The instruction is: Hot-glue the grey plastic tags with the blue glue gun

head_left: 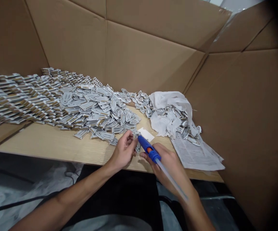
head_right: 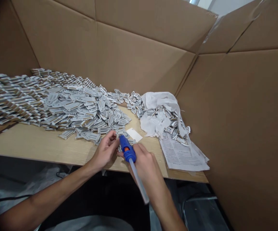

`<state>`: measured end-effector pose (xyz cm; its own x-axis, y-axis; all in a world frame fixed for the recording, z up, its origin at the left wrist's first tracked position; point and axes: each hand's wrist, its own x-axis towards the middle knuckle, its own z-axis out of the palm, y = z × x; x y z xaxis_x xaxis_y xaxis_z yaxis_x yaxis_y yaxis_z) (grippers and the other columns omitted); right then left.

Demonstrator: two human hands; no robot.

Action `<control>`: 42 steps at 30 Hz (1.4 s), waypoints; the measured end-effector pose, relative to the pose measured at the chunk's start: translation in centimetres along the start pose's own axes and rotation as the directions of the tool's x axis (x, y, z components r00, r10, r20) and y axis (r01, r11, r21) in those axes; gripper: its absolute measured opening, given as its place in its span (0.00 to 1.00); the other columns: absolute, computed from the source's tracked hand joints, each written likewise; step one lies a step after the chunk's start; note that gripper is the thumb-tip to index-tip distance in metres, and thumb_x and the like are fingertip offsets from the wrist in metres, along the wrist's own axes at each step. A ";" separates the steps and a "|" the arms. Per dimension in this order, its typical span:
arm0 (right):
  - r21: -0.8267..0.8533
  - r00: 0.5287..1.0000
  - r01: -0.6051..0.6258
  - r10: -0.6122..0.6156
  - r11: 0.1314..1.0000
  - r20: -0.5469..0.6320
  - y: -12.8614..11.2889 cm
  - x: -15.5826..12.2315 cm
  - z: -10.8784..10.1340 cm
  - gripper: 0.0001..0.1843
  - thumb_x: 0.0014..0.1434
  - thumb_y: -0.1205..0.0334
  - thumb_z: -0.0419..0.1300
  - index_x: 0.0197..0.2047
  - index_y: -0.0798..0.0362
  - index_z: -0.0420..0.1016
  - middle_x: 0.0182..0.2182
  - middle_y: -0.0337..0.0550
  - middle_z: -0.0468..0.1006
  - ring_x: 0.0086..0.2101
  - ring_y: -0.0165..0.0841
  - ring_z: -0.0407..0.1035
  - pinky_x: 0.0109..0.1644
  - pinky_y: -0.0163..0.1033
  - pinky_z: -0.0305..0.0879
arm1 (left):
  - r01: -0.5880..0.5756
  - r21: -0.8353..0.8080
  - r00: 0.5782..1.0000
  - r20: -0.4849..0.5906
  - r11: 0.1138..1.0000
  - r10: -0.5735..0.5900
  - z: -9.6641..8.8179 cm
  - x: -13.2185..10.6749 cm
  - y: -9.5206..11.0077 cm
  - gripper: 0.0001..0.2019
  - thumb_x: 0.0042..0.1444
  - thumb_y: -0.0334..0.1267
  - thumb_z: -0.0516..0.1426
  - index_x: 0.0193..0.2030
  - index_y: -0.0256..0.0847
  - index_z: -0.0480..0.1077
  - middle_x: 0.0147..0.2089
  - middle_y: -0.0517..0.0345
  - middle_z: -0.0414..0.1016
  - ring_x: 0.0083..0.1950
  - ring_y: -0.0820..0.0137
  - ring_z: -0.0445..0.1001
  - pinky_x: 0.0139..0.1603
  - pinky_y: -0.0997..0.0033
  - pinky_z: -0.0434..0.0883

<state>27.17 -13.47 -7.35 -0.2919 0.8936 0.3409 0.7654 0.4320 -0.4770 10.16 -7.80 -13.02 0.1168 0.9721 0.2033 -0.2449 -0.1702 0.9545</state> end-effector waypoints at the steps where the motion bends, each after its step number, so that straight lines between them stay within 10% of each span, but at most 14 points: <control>1: 0.009 0.996 0.007 -0.007 1.000 -0.088 -0.3 0.0 0.0 0.12 0.70 0.53 0.60 0.37 0.49 0.70 0.34 0.43 0.78 0.30 0.35 0.72 0.35 0.37 0.61 | -0.002 0.013 1.000 -0.008 1.000 0.002 0.0 0.0 -0.1 0.16 0.62 0.50 0.61 0.37 0.42 0.62 0.32 0.64 0.64 0.30 0.76 0.64 0.28 0.79 0.64; 7: 0.035 0.817 -0.142 0.137 0.989 -0.560 -1.3 -0.5 -1.6 0.19 0.70 0.46 0.59 0.32 0.48 0.70 0.25 0.43 0.75 0.25 0.35 0.68 0.35 0.39 0.64 | -0.064 0.210 0.996 -0.050 0.976 0.076 -0.6 0.3 0.0 0.13 0.63 0.49 0.60 0.39 0.40 0.68 0.32 0.62 0.66 0.31 0.74 0.64 0.33 0.76 0.63; 15: 0.074 0.817 -0.335 0.328 0.939 -0.474 1.3 -0.1 -3.9 0.26 0.67 0.36 0.59 0.32 0.50 0.78 0.24 0.45 0.80 0.27 0.40 0.74 0.33 0.41 0.64 | -0.161 0.673 0.958 -0.067 0.722 0.277 -4.8 6.4 4.3 0.15 0.58 0.33 0.59 0.21 0.40 0.65 0.23 0.61 0.59 0.27 0.71 0.57 0.34 0.70 0.55; 20: 0.040 0.851 -0.329 0.314 0.943 -0.422 2.0 0.1 -4.3 0.25 0.67 0.36 0.58 0.34 0.49 0.76 0.27 0.47 0.81 0.28 0.40 0.74 0.32 0.40 0.64 | -0.070 0.863 0.911 -0.149 0.500 0.385 -3.9 11.1 5.9 0.06 0.57 0.28 0.60 0.29 0.38 0.71 0.33 0.49 0.67 0.40 0.59 0.68 0.48 0.59 0.65; 23: -0.054 0.915 -0.282 0.252 0.958 -0.317 3.6 0.4 -3.5 0.20 0.68 0.41 0.57 0.38 0.49 0.73 0.29 0.46 0.80 0.27 0.40 0.72 0.32 0.40 0.63 | -0.203 0.908 0.889 0.015 0.365 0.457 -2.6 10.0 5.7 0.09 0.60 0.31 0.58 0.47 0.33 0.74 0.50 0.38 0.69 0.56 0.49 0.68 0.58 0.51 0.65; 25: -0.154 0.934 -0.291 0.246 0.944 -0.260 4.9 0.7 -2.6 0.17 0.69 0.45 0.57 0.41 0.51 0.73 0.31 0.47 0.80 0.29 0.41 0.73 0.32 0.39 0.61 | -0.324 0.888 0.932 0.241 0.326 0.269 -2.0 7.9 5.2 0.10 0.62 0.37 0.58 0.47 0.34 0.75 0.51 0.38 0.70 0.57 0.48 0.68 0.58 0.50 0.66; 29: -0.318 0.945 -0.326 0.303 0.891 -0.120 7.2 1.2 -1.4 0.12 0.68 0.56 0.56 0.45 0.55 0.74 0.36 0.53 0.81 0.33 0.41 0.74 0.35 0.39 0.59 | -0.474 0.806 0.861 0.509 0.356 -0.007 -1.5 3.8 4.0 0.12 0.63 0.45 0.59 0.44 0.38 0.77 0.50 0.43 0.71 0.59 0.49 0.67 0.57 0.55 0.68; 36: -0.351 0.828 -0.546 0.555 0.761 -0.083 8.6 1.7 -2.5 0.09 0.65 0.61 0.60 0.46 0.56 0.76 0.41 0.57 0.83 0.39 0.43 0.76 0.36 0.38 0.57 | -0.446 0.875 0.890 0.455 0.190 -0.008 -1.2 2.2 2.5 0.12 0.69 0.37 0.51 0.46 0.35 0.76 0.53 0.41 0.69 0.61 0.52 0.65 0.58 0.53 0.70; 42: -0.292 0.866 -0.491 0.495 0.821 -0.067 8.1 1.9 -1.6 0.11 0.65 0.63 0.58 0.47 0.58 0.77 0.41 0.60 0.83 0.39 0.44 0.76 0.37 0.38 0.57 | -0.426 0.890 0.902 0.432 0.166 -0.004 -1.6 1.3 2.3 0.11 0.70 0.35 0.50 0.45 0.36 0.73 0.52 0.42 0.70 0.58 0.53 0.67 0.56 0.51 0.72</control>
<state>33.75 -8.49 -9.29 0.1642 0.9798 0.1138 0.9389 -0.1198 -0.3227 8.23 -6.63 -10.91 0.5223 0.8077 0.2736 0.7660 -0.5854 0.2656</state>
